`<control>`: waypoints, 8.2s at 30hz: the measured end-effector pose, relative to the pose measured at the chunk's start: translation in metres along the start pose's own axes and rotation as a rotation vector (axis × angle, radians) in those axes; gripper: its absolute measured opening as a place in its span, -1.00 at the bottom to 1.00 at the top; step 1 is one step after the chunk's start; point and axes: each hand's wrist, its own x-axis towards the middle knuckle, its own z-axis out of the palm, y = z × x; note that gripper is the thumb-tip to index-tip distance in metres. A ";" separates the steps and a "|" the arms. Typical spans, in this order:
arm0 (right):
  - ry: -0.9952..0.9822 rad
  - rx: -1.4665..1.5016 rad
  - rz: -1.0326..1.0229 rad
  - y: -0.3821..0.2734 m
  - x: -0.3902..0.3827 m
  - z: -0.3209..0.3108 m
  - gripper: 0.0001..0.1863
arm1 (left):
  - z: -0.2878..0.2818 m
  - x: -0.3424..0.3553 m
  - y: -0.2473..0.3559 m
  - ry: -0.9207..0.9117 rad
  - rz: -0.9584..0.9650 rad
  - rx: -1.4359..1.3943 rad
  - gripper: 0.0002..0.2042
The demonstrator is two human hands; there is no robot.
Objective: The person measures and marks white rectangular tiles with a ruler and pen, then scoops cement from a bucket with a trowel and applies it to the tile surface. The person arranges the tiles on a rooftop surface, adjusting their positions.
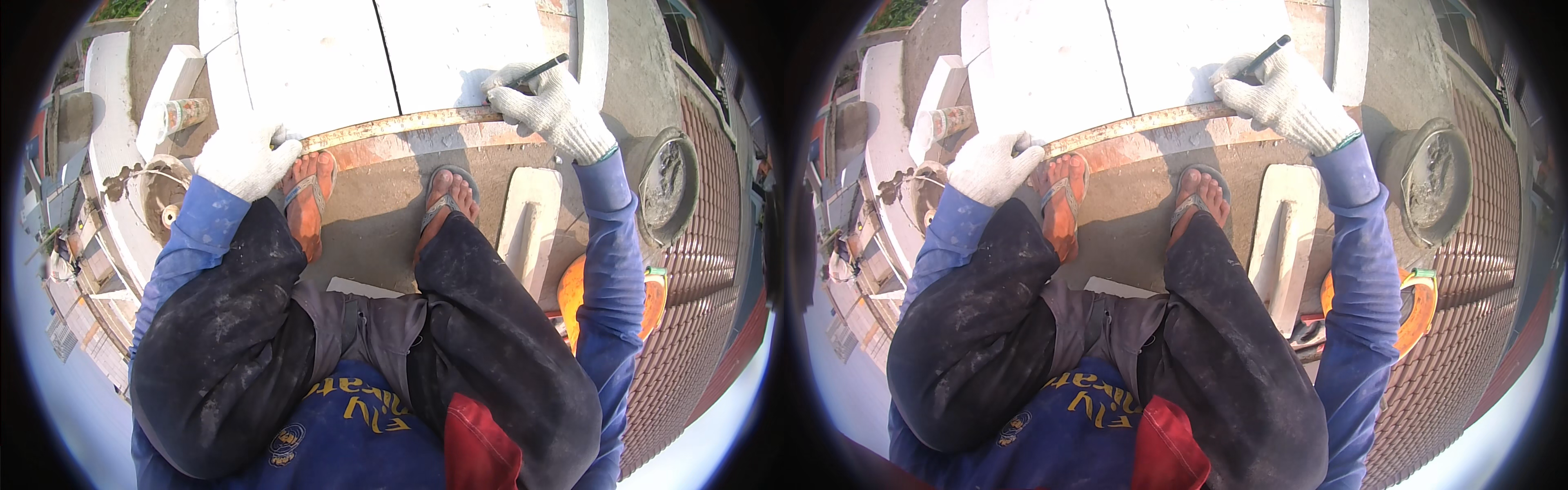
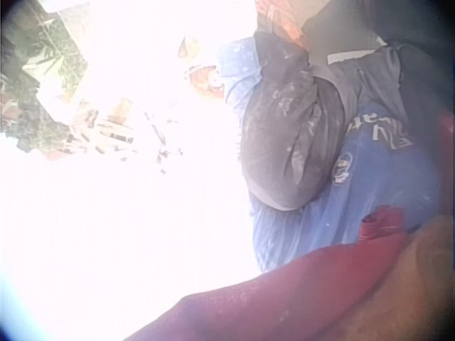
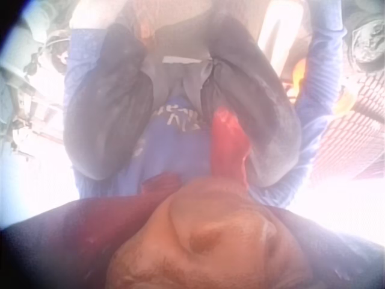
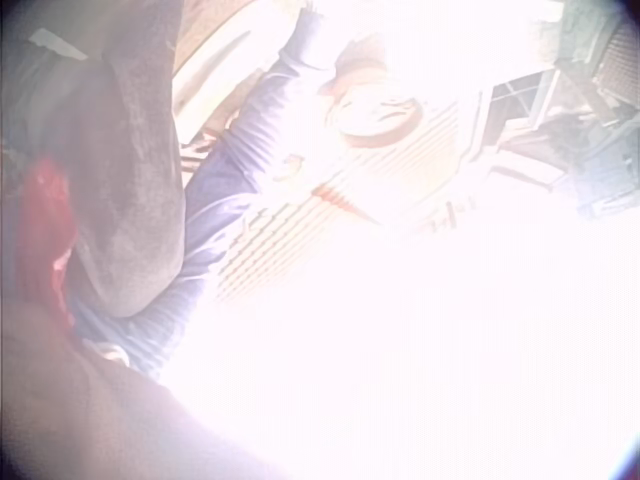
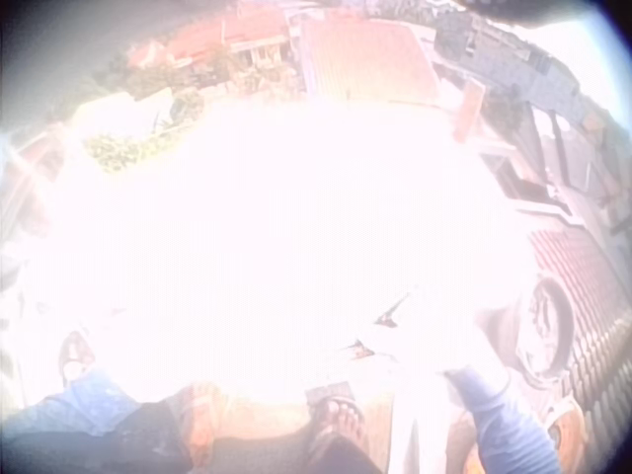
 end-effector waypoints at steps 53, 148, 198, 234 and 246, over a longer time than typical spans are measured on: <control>0.953 0.575 0.104 0.056 -0.065 0.065 -0.64 | -0.010 -0.004 0.014 0.009 -0.048 -0.087 -0.72; 0.736 0.374 0.100 -0.006 -0.052 0.124 -0.70 | -0.001 -0.009 -0.020 0.012 0.032 -0.044 -0.73; 0.647 0.294 0.035 -0.018 -0.055 0.006 -0.67 | 0.001 -0.017 -0.036 0.043 -0.016 -0.034 -0.70; 0.437 0.325 0.216 0.030 -0.054 -0.002 -0.68 | 0.008 -0.011 -0.042 0.026 0.008 -0.044 -0.67; 0.464 0.186 0.269 0.025 -0.050 0.003 -0.69 | -0.001 -0.009 -0.034 -0.082 -0.100 -0.001 -0.60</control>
